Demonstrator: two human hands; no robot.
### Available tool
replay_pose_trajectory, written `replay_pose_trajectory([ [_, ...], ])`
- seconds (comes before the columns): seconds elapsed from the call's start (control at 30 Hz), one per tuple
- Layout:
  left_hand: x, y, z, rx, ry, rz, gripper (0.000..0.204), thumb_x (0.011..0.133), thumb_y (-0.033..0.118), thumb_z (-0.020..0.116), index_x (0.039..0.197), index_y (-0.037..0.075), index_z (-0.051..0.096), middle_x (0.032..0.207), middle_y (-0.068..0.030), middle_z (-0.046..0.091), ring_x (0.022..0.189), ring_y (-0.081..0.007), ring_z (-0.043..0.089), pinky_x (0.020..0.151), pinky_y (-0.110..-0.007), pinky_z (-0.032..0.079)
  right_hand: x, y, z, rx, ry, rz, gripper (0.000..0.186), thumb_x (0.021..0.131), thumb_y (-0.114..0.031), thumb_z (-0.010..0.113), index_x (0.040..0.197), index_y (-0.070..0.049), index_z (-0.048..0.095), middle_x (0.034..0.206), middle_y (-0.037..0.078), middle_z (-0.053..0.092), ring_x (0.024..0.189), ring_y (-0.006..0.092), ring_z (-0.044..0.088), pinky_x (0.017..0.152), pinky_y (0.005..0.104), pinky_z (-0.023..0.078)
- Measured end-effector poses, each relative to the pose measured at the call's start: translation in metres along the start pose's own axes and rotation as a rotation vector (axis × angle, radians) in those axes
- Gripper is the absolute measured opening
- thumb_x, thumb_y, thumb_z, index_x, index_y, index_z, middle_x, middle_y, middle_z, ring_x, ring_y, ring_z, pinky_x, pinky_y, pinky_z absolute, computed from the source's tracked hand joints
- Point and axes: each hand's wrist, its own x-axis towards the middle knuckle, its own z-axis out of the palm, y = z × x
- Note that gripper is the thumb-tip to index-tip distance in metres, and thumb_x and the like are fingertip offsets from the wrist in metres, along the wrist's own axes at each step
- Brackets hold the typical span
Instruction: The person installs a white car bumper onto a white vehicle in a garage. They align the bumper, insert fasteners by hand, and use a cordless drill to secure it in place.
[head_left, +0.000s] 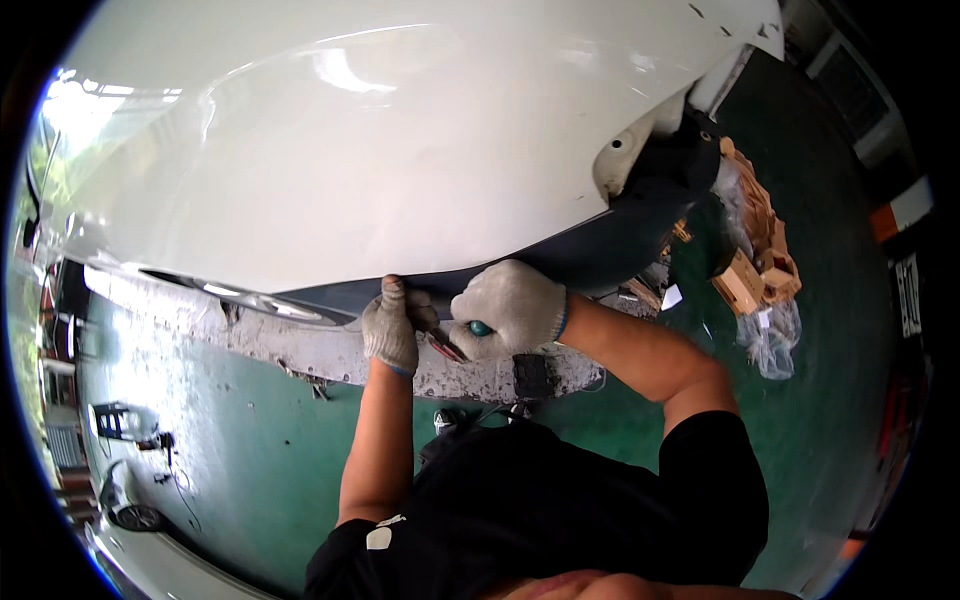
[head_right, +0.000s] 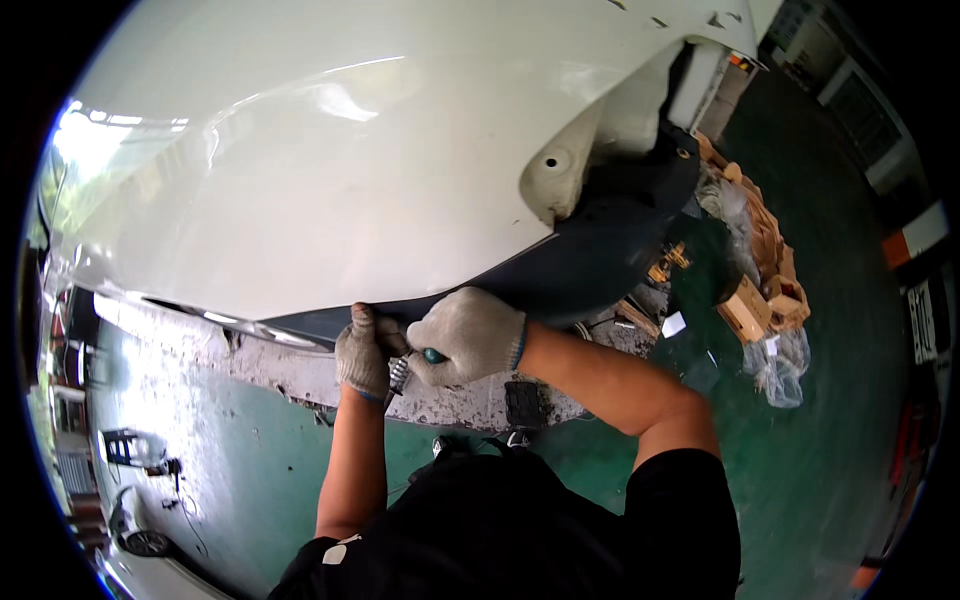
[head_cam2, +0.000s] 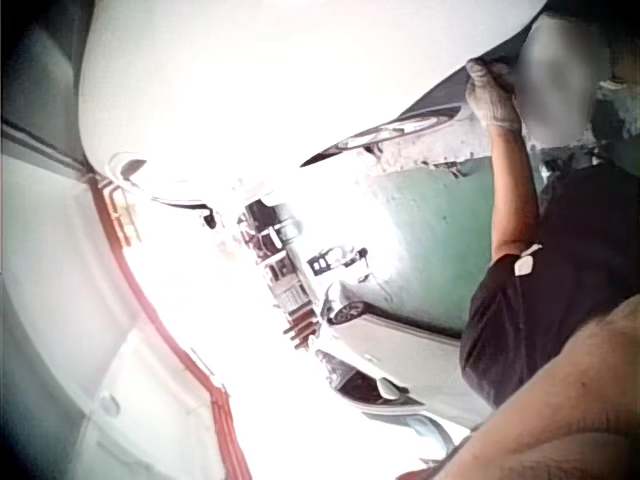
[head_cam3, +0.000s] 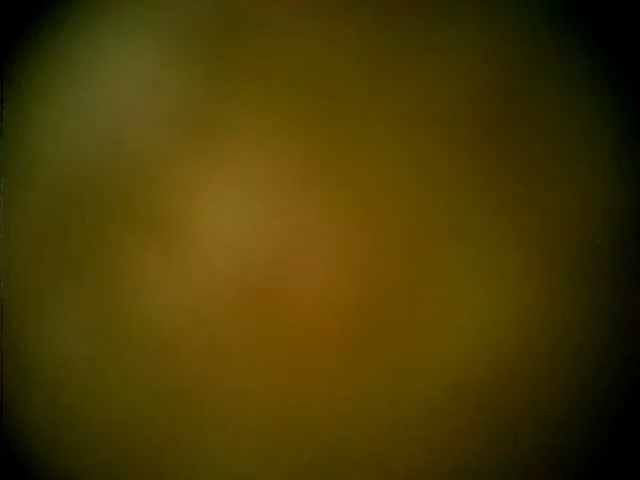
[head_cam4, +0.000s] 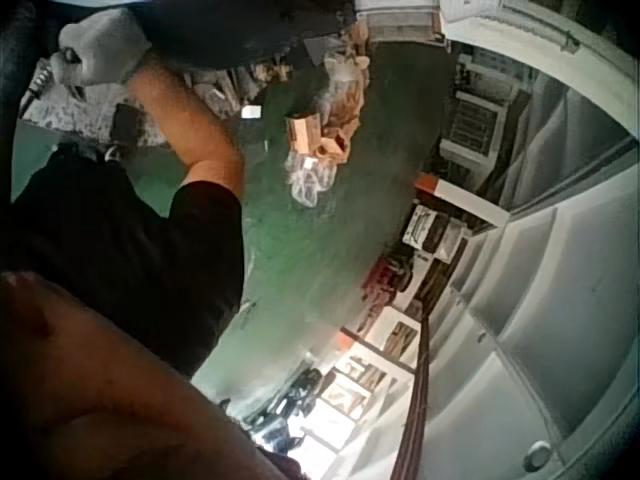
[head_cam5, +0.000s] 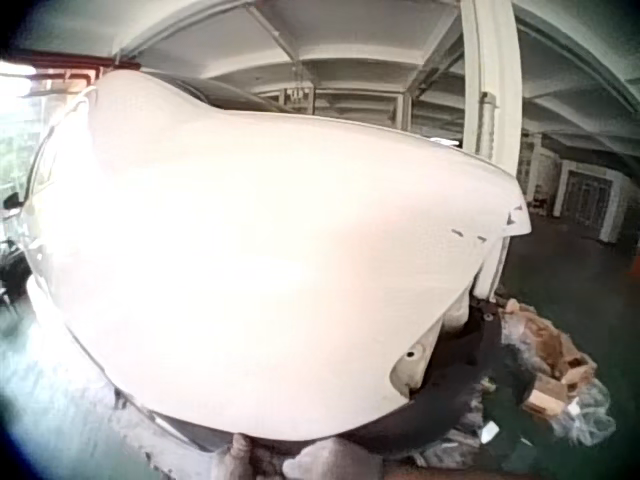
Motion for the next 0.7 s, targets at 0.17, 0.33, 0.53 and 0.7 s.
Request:
replay_pose_trajectory([
  [0.17, 0.001, -0.007, 0.0, -0.12, 0.03, -0.051, 0.07, 0.091, 0.068, 0.071, 0.084, -0.002, 0.067, 0.068, -0.0122, 0.066, 0.058, -0.0239, 0.063, 0.056, -0.036, 0.053, 0.006, -0.051, -0.043, 0.034, 0.09, -0.119, 0.023, 0.082, -0.021, 0.075, 0.069, -0.014, 0.058, 0.059, 0.008, 0.055, 0.054, 0.0283, 0.061, 0.053, 0.0385, 0.049],
  [0.33, 0.002, -0.012, 0.004, -0.152, 0.122, -0.04, 0.07, 0.098, 0.068, 0.062, 0.086, -0.001, 0.067, 0.062, -0.0105, 0.061, 0.052, -0.0229, 0.058, 0.053, -0.037, 0.05, -0.002, -0.024, -0.085, -0.21, -0.038, -0.062, 0.023, 0.074, -0.015, 0.076, 0.067, -0.01, 0.055, 0.06, 0.007, 0.052, 0.051, 0.0281, 0.055, 0.05, 0.0409, 0.044],
  [0.53, -0.009, -0.002, 0.012, -0.116, 0.009, -0.062, 0.078, 0.098, 0.072, 0.054, 0.084, -0.002, 0.073, 0.066, -0.0115, 0.067, 0.052, -0.0204, 0.058, 0.051, -0.033, 0.049, -0.006, -0.029, -0.061, -0.117, 0.066, 0.081, 0.017, 0.073, -0.007, 0.076, 0.069, -0.008, 0.06, 0.062, 0.009, 0.055, 0.054, 0.0302, 0.056, 0.051, 0.0418, 0.045],
  [0.7, -0.009, -0.004, 0.021, -0.262, -0.167, -0.211, 0.097, 0.096, 0.086, 0.034, 0.078, 0.0, 0.075, 0.052, -0.0087, 0.058, 0.042, -0.021, 0.051, 0.045, -0.034, 0.045, -0.024, -0.024, -0.012, 0.015, 0.067, 0.42, 0.014, 0.08, -0.008, 0.076, 0.073, -0.003, 0.065, 0.068, 0.014, 0.062, 0.061, 0.0341, 0.063, 0.058, 0.0415, 0.051],
])
